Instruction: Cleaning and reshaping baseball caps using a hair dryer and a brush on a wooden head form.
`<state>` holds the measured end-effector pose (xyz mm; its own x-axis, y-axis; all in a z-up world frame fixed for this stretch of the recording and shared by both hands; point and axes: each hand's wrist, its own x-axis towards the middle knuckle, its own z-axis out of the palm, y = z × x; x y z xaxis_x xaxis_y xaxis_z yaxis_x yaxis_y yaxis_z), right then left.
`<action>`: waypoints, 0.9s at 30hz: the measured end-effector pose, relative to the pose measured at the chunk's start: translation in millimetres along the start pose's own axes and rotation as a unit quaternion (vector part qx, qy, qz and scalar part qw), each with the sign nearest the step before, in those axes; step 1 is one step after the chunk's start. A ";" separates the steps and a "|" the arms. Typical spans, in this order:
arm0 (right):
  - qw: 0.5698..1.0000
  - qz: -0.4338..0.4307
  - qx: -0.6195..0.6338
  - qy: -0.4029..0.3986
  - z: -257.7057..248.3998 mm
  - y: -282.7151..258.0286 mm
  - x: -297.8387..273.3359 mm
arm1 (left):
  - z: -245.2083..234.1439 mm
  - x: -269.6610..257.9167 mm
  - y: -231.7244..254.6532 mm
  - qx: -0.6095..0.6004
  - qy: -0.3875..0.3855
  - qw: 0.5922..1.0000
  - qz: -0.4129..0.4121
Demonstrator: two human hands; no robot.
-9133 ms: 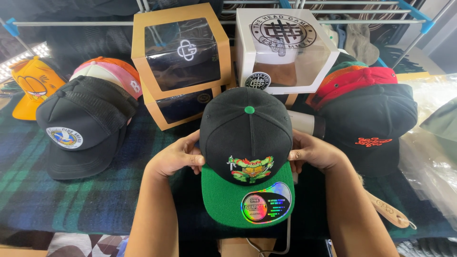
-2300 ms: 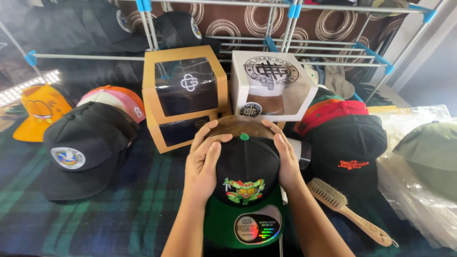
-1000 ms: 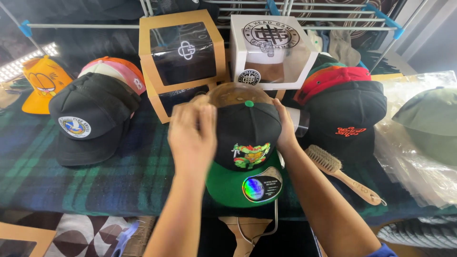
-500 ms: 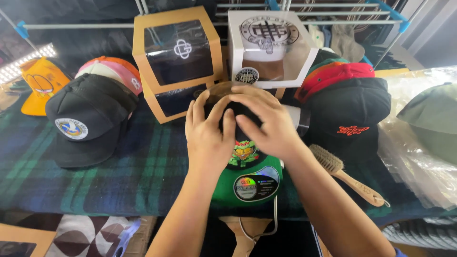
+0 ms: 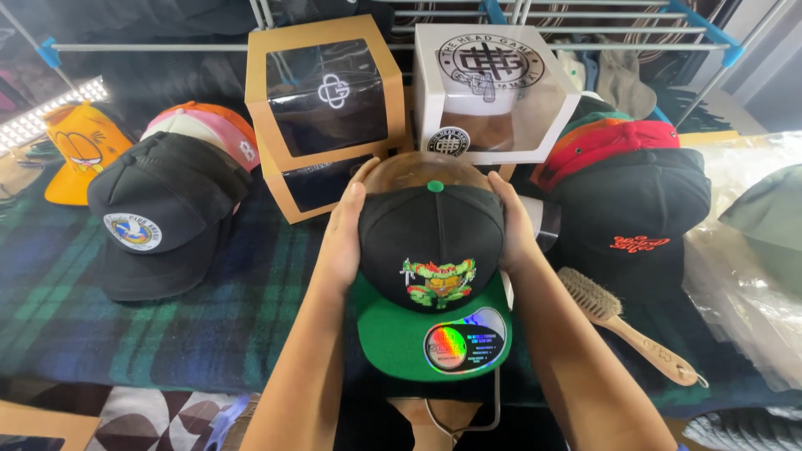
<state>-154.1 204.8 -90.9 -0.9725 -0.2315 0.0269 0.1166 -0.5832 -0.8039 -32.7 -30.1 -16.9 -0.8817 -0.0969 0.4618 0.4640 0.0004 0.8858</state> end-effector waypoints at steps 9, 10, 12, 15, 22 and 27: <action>0.993 0.045 -0.063 0.092 11.4 -12.5 -4.4 | -2.4 4.2 -8.3 -0.015 -0.008 1.000 0.009; 0.992 0.042 -0.057 0.104 11.4 -15.2 -6.1 | -2.3 3.8 -8.1 -0.008 -0.005 1.000 0.010; 0.991 0.039 -0.050 0.117 9.4 -15.4 -6.3 | -2.5 2.9 -8.6 0.000 -0.001 1.000 0.011; 0.988 0.035 -0.100 0.111 10.8 -8.8 -8.8 | -1.3 -1.5 -2.1 0.007 0.003 1.000 0.014; 0.953 -0.154 -0.197 0.170 34.8 -7.0 -50.2 | 3.9 -27.1 29.4 -0.011 0.089 0.987 -0.135; 0.947 -0.198 -0.171 0.189 32.4 -13.0 -96.7 | 17.4 -46.5 61.4 -0.038 0.116 0.976 -0.179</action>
<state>-55.0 209.5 -63.9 -0.9367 0.2848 0.2035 -0.2811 -0.2656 -0.9222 35.2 -8.3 16.8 -0.9493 -0.3001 0.0932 0.1427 -0.1475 0.9787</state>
